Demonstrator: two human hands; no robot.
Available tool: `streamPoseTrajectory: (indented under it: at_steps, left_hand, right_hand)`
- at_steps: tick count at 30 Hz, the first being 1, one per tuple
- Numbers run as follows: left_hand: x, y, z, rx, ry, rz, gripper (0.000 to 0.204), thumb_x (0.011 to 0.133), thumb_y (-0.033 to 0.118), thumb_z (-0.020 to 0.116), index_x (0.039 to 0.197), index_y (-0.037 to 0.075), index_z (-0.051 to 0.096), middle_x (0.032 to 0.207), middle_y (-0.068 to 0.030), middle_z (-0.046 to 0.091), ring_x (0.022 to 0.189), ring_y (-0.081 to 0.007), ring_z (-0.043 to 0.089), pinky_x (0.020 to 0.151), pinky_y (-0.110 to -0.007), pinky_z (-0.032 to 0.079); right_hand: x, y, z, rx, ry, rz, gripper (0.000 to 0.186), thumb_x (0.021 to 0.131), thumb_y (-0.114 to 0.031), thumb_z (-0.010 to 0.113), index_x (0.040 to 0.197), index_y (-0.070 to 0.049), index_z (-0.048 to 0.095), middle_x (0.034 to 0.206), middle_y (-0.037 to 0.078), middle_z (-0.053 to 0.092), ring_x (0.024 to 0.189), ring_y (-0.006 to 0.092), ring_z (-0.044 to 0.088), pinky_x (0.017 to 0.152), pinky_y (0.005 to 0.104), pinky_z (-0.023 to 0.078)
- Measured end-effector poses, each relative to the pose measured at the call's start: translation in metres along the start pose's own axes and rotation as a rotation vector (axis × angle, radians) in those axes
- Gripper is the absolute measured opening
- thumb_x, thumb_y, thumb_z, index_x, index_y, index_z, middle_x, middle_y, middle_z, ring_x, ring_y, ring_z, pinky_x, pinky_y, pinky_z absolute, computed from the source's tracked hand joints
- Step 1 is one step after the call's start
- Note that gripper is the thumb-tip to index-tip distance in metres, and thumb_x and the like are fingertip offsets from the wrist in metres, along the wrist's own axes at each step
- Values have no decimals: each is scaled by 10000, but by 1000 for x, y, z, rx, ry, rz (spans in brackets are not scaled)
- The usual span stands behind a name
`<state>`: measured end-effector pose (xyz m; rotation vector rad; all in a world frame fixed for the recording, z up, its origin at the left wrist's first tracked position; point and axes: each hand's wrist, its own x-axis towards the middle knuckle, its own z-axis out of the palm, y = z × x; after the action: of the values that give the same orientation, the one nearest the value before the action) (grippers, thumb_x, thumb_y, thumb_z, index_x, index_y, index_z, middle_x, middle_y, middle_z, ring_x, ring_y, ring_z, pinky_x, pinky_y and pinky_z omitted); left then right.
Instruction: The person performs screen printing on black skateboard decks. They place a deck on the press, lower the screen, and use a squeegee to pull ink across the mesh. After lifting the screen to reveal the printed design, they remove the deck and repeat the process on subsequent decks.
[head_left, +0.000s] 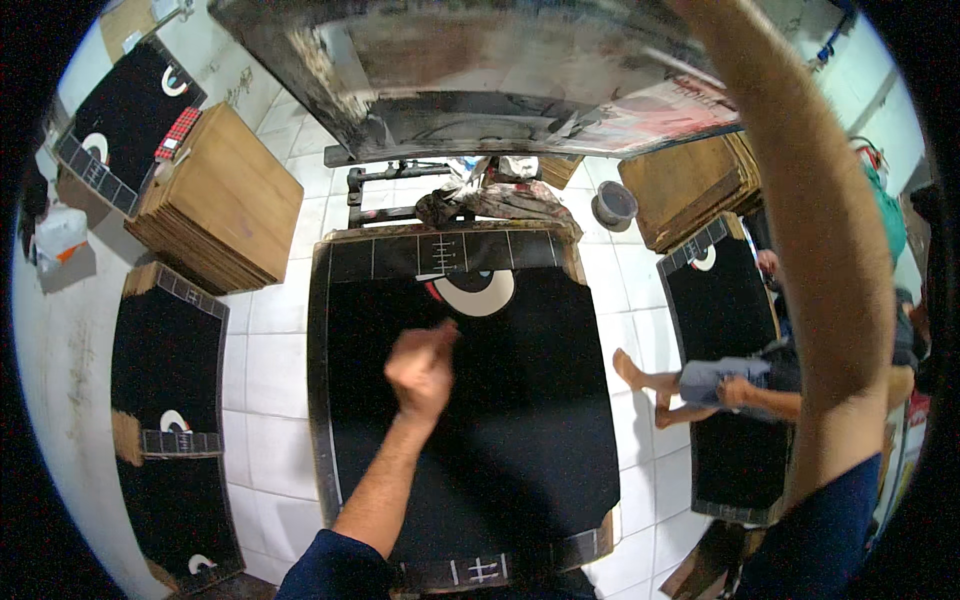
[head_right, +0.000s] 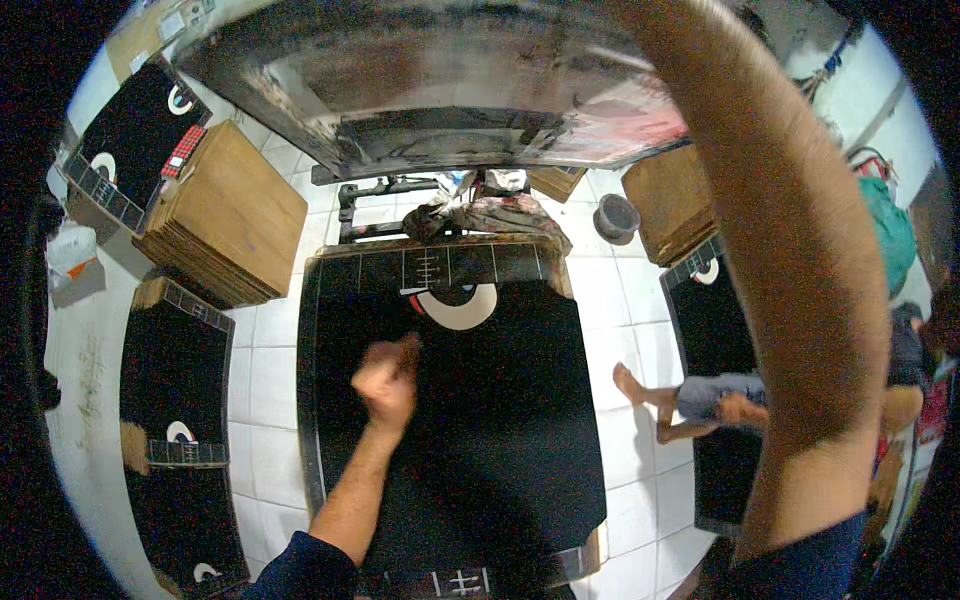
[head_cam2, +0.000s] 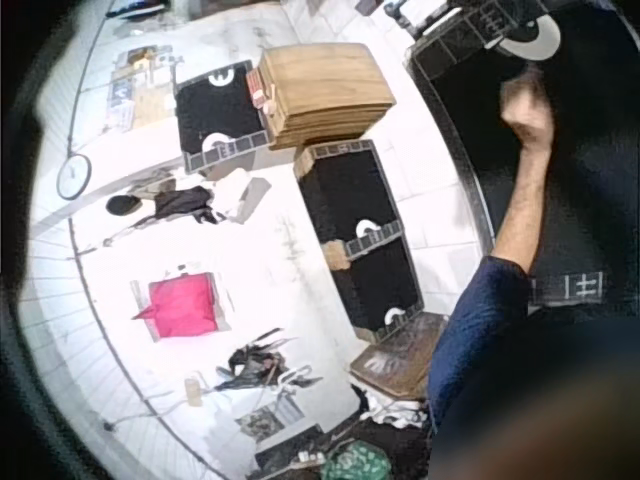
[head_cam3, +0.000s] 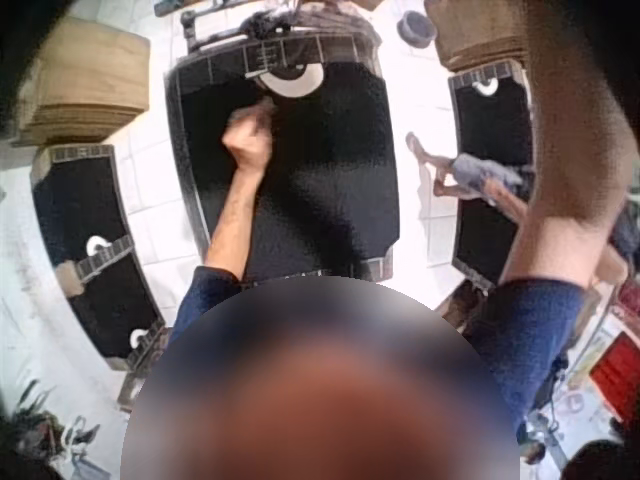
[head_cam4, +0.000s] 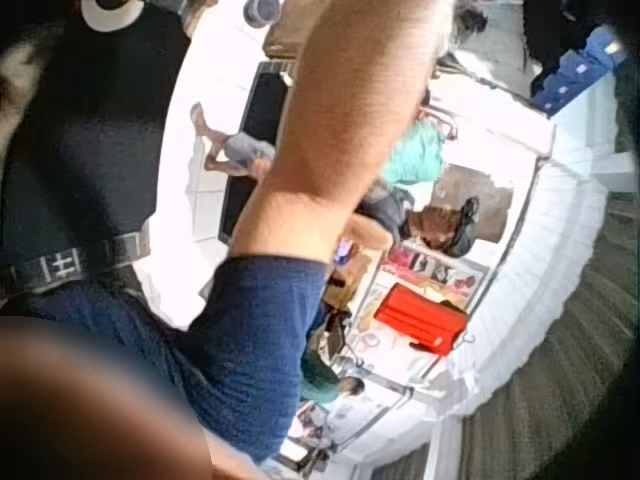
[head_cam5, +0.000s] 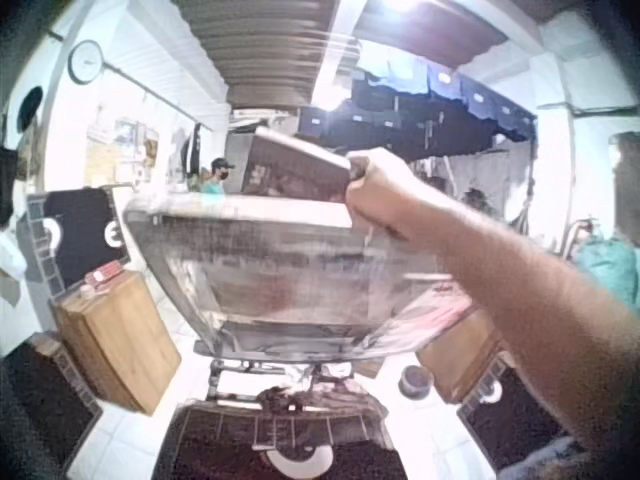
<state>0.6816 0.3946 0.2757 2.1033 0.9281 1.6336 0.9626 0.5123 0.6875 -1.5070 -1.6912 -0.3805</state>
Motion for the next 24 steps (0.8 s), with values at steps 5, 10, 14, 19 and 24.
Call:
streamPoseTrajectory:
  at_steps: [5,10,14,19,24]
  left_hand:
    - [53,64,-96,-455,87,-383,338,1093,152,533,1362,-30,627,1188,-179,744,987,-263,737,884,-364,584]
    - [13,158,-146,-1531,88,-649,698,1117,564,340,1546,13,343,1392,-194,547,1394,-355,485,1127,-530,431]
    - [-73,148,-147,-1203,281,-1346,733,1097,608,333,1567,47,304,1500,-242,496,1321,-399,556,1133,-565,451]
    - [-183,66,-120,-824,190,-1659,684,1115,564,338,1445,-30,412,1349,-272,610,1208,-374,652,1029,-529,543]
    - [-207,40,-148,-393,-348,-1574,508,1089,485,507,1189,-13,520,1101,-217,739,970,-316,753,830,-445,598]
  right_hand:
    - [-115,-18,2,-363,248,-320,370,833,-330,803,1112,-93,752,907,200,760,833,401,744,725,536,569]
    - [-313,-74,5,-307,70,-45,510,656,-6,668,1144,-143,730,1099,95,703,1098,378,580,1030,523,391]
    - [-442,-112,31,-205,52,32,347,778,-63,638,1065,-191,786,1119,-11,748,1031,257,613,953,481,397]
    - [-504,-94,92,-134,-183,143,485,666,-45,759,1133,-179,754,1174,-27,721,1083,244,605,994,483,373]
    - [-482,-52,145,-140,-345,163,516,633,-30,818,1116,-169,704,1093,7,677,1063,267,586,1001,486,376]
